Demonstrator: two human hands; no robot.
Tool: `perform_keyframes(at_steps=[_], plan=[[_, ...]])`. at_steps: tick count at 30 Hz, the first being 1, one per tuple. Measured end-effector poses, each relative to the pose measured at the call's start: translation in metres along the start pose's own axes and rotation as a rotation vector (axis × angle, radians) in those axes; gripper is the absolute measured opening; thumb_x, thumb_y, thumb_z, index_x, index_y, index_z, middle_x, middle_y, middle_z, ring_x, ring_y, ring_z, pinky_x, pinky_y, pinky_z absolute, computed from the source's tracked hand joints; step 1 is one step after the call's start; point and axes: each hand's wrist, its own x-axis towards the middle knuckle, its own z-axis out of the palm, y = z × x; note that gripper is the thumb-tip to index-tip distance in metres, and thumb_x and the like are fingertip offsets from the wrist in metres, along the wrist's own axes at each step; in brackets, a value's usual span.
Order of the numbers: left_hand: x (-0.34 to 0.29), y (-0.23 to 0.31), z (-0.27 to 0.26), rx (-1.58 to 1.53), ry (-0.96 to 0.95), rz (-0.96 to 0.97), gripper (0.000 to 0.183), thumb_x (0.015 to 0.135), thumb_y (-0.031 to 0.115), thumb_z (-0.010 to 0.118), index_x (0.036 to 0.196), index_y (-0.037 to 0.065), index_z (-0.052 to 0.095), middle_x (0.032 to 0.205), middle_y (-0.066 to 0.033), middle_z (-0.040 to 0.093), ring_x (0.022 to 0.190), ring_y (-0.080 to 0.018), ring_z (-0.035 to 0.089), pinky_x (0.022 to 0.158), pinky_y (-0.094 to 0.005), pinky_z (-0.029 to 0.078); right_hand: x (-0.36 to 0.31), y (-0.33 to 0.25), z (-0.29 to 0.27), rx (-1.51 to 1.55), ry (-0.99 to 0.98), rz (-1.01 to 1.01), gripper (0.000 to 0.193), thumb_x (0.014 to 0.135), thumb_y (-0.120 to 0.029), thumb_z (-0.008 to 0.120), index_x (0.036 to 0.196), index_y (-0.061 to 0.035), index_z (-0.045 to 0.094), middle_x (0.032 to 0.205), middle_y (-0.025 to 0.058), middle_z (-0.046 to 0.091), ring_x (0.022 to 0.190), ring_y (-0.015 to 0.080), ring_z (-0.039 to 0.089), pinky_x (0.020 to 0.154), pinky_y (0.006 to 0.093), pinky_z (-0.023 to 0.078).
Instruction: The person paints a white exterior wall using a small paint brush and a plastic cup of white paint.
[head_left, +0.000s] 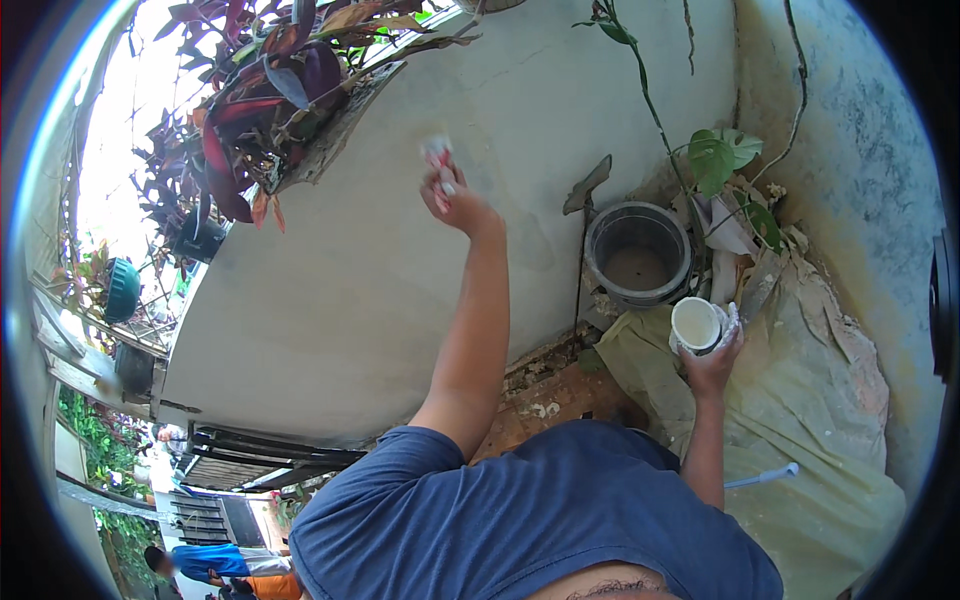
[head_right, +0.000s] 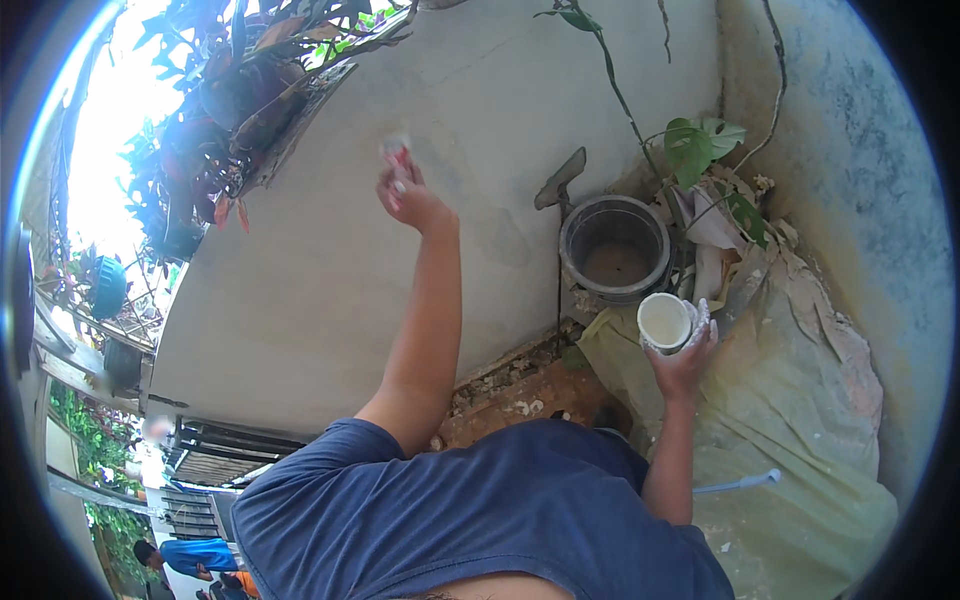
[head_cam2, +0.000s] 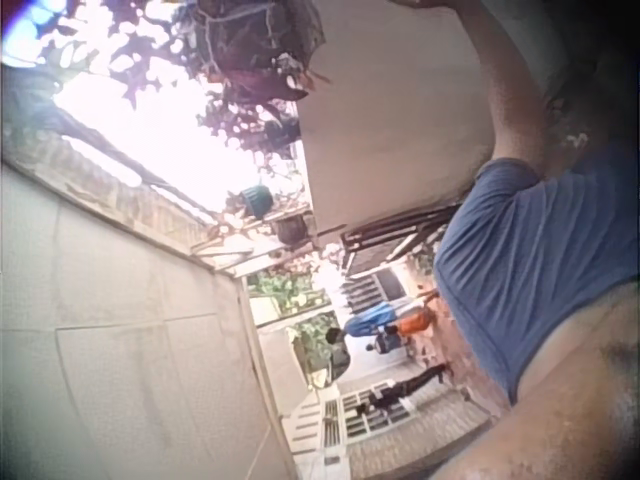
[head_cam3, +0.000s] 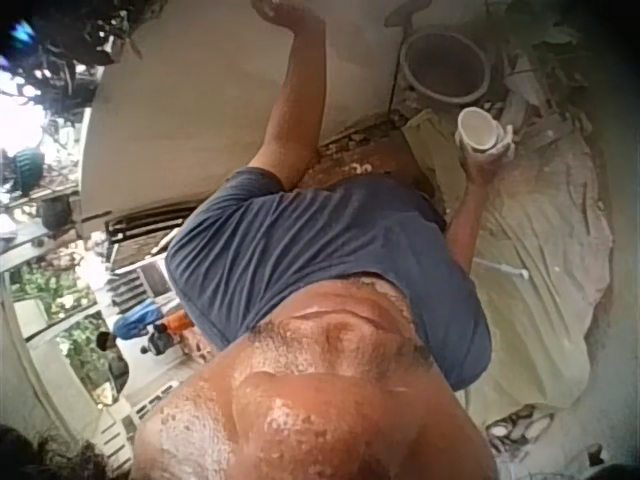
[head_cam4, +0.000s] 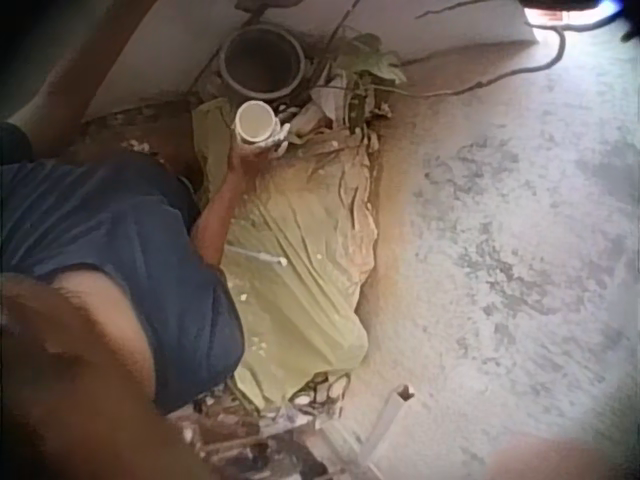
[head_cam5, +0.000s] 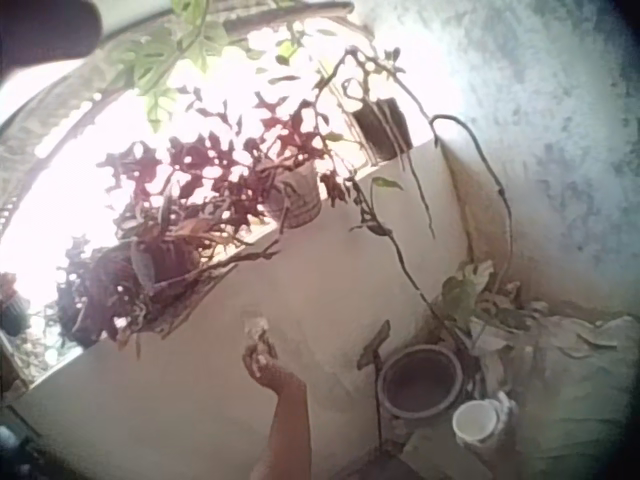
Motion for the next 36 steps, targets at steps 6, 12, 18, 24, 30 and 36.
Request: perform_keyframes(at_steps=[6,12,18,24,30,36], plan=[[0.049,0.015,0.04,-0.151,-0.073,0.114,0.012,0.091,0.007,0.048,0.101,0.002,0.044,0.106,-0.0157,0.058,0.102,-0.0224,0.059,0.09,-0.0309,0.049,-0.001,0.006,0.002,0.018,-0.003,0.043,0.103,0.058,-0.024,0.082,0.14,-0.003,0.024,0.135,0.0159,0.041,0.126,0.0403,0.028,0.108,0.05,0.021],[0.001,-0.033,-0.037,0.001,0.073,-0.092,0.016,0.09,0.01,0.05,0.103,0.001,0.045,0.103,-0.0155,0.061,0.101,-0.0206,0.059,0.088,-0.0288,0.049,-0.007,0.012,0.01,-0.014,0.028,-0.027,0.103,0.058,-0.026,0.083,0.139,-0.0032,0.024,0.137,0.0155,0.039,0.125,0.0409,0.028,0.108,0.0505,0.021],[0.021,0.037,0.018,-0.151,-0.009,0.052,0.018,0.092,0.011,0.05,0.104,-0.001,0.045,0.107,-0.0162,0.057,0.101,-0.0231,0.059,0.089,-0.03,0.05,-0.006,0.008,0.003,-0.017,-0.024,-0.017,0.104,0.058,-0.025,0.083,0.14,-0.003,0.023,0.138,0.0157,0.038,0.125,0.0409,0.028,0.108,0.0506,0.02],[0.04,0.014,-0.002,-0.145,0.068,0.002,0.018,0.092,0.012,0.052,0.104,0.001,0.046,0.105,-0.0142,0.057,0.1,-0.0221,0.058,0.086,-0.0299,0.05,-0.001,-0.002,0.008,0.031,-0.038,-0.015,0.102,0.058,-0.025,0.083,0.139,-0.0026,0.024,0.136,0.0153,0.041,0.124,0.0406,0.029,0.108,0.0505,0.02],[-0.016,-0.039,-0.068,0.063,0.27,-0.325,0.013,0.092,0.014,0.054,0.097,0.005,0.047,0.113,-0.0141,0.058,0.106,-0.0218,0.058,0.087,-0.031,0.048,0.0,-0.007,0.013,-0.012,-0.051,-0.068,0.1,0.057,-0.016,0.079,0.14,-0.004,0.025,0.132,0.0188,0.04,0.126,0.0361,0.03,0.107,0.0451,0.025],[0.01,0.018,0.029,-0.158,-0.113,-0.116,0.015,0.092,0.015,0.053,0.101,0.005,0.045,0.114,-0.0153,0.057,0.108,-0.0214,0.056,0.097,-0.0328,0.042,-0.003,-0.007,0.01,-0.034,-0.062,-0.045,0.099,0.057,-0.018,0.079,0.14,-0.0034,0.026,0.131,0.0174,0.043,0.127,0.0364,0.029,0.108,0.0455,0.024]])
